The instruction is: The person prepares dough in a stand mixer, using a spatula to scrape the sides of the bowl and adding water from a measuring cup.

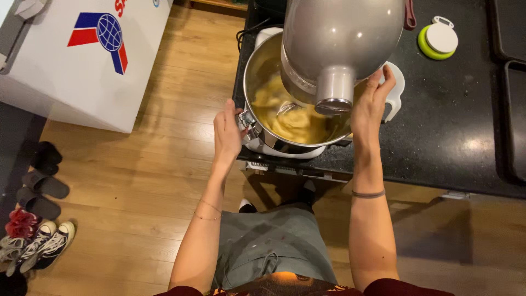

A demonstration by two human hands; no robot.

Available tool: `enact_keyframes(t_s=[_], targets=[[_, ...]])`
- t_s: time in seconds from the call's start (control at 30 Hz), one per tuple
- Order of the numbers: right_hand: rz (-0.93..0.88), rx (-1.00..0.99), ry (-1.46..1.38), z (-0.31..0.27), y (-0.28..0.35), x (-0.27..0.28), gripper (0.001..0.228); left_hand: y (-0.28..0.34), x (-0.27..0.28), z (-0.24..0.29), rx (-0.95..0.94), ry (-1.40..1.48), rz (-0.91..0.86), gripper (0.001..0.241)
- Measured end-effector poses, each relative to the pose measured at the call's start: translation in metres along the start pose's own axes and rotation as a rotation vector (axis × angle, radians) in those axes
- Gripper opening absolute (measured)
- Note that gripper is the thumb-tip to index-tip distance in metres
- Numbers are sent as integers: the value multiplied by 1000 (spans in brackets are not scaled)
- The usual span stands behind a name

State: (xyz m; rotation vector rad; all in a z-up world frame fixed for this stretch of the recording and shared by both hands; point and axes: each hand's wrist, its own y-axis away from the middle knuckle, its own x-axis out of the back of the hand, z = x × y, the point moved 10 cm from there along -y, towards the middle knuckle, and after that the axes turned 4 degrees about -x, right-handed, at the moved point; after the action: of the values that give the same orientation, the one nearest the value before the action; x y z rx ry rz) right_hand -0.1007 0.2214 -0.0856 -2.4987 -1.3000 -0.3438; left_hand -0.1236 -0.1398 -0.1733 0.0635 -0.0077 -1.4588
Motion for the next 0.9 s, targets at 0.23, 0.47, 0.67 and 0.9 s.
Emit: enact_keyframes(t_s=[0.23,0.47,0.67,0.9], targets=[[23,27,-55,9,-5,1,71,1,-1,3,-23,36,0,76],[33,64,-77,15,-8,3,69,1,-1,-2,-5,43,1,79],[34,48,-76,15,-8,4,68,0,-3,-5,25,66,-18,82],[-3,10,-69,10,-3,2,71,5,-3,3,27,41,-7,84]])
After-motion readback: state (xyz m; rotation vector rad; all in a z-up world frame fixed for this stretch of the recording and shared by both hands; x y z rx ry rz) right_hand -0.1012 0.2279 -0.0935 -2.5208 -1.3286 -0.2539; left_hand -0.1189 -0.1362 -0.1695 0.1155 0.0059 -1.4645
